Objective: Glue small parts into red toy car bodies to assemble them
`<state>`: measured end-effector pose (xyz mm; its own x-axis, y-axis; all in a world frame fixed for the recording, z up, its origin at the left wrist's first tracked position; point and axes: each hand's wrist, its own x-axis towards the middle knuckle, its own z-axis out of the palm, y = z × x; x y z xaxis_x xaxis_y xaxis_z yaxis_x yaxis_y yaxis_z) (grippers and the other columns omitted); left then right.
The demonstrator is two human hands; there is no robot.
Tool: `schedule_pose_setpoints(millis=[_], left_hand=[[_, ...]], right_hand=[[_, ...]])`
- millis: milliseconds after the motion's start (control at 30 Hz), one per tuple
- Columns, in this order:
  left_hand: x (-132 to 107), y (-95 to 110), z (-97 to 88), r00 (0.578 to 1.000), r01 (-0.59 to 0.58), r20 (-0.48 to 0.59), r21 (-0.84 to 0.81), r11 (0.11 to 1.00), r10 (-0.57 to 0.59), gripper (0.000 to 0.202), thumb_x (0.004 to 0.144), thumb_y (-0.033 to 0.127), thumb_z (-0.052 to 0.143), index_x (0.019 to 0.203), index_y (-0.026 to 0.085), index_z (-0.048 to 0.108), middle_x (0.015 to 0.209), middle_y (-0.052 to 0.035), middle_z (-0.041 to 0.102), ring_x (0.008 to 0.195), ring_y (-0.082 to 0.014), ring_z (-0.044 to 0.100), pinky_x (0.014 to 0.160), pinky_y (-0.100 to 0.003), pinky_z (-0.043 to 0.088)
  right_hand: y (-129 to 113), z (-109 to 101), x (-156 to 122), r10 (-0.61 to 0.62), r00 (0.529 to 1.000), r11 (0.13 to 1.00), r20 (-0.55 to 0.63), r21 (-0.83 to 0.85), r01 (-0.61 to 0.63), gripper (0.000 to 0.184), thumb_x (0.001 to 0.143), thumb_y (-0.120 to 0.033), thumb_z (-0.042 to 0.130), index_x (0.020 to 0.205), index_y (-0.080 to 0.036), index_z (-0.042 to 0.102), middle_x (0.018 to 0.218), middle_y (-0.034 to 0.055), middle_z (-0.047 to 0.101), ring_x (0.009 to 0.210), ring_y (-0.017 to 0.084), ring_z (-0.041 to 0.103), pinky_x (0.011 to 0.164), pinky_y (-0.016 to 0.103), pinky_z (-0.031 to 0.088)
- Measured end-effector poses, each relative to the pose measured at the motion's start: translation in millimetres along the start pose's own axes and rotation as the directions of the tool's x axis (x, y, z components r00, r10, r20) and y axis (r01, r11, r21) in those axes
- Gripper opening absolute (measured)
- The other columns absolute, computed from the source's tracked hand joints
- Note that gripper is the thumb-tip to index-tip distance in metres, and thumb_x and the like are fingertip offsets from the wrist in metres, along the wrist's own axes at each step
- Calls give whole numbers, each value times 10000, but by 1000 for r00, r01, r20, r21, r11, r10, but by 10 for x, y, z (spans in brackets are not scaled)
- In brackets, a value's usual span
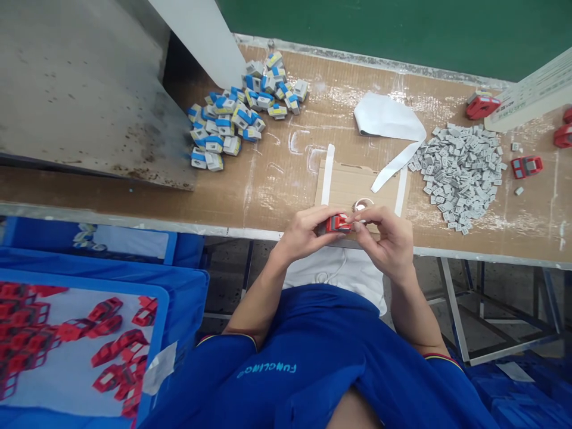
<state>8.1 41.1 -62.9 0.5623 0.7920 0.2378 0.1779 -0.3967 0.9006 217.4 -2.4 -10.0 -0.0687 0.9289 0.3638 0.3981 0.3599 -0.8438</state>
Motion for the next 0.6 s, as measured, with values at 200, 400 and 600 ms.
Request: schedule_pose_setpoints(millis=[200, 400, 600], left_hand=[[-14, 2, 6, 1000, 6, -15, 1, 1000, -6, 405, 987, 390, 793, 1332, 182, 753, 1255, -145, 832, 1116, -237, 810, 999, -348, 636], [-24, -19, 17, 1000, -18, -25, 18, 1000, 19, 414, 986, 367, 800, 1348, 176, 739, 1271, -146, 828, 1135, -233, 808, 1001, -346, 637], [-14, -20, 6, 999, -24, -26, -1, 1000, 24, 393, 996, 332, 787, 1358, 189, 732, 1302, -142, 822, 1182, -232, 804, 1032, -337, 630]], right_hand=[[42, -66, -11, 30, 1000, 999, -4, -32, -30, 34, 1010, -234, 673, 1011, -263, 691, 879, 7, 794, 775, 164, 768, 697, 298, 624], [83, -116, -70, 44, 999, 998, -23, -39, -45, 84, 992, -187, 682, 1019, -265, 699, 885, 5, 801, 781, 164, 779, 704, 292, 621], [40, 3, -29, -20, 1000, 1000, -4, -2, 20, 82, 1021, -208, 667, 1046, -274, 709, 917, 4, 818, 796, 163, 789, 731, 301, 652]])
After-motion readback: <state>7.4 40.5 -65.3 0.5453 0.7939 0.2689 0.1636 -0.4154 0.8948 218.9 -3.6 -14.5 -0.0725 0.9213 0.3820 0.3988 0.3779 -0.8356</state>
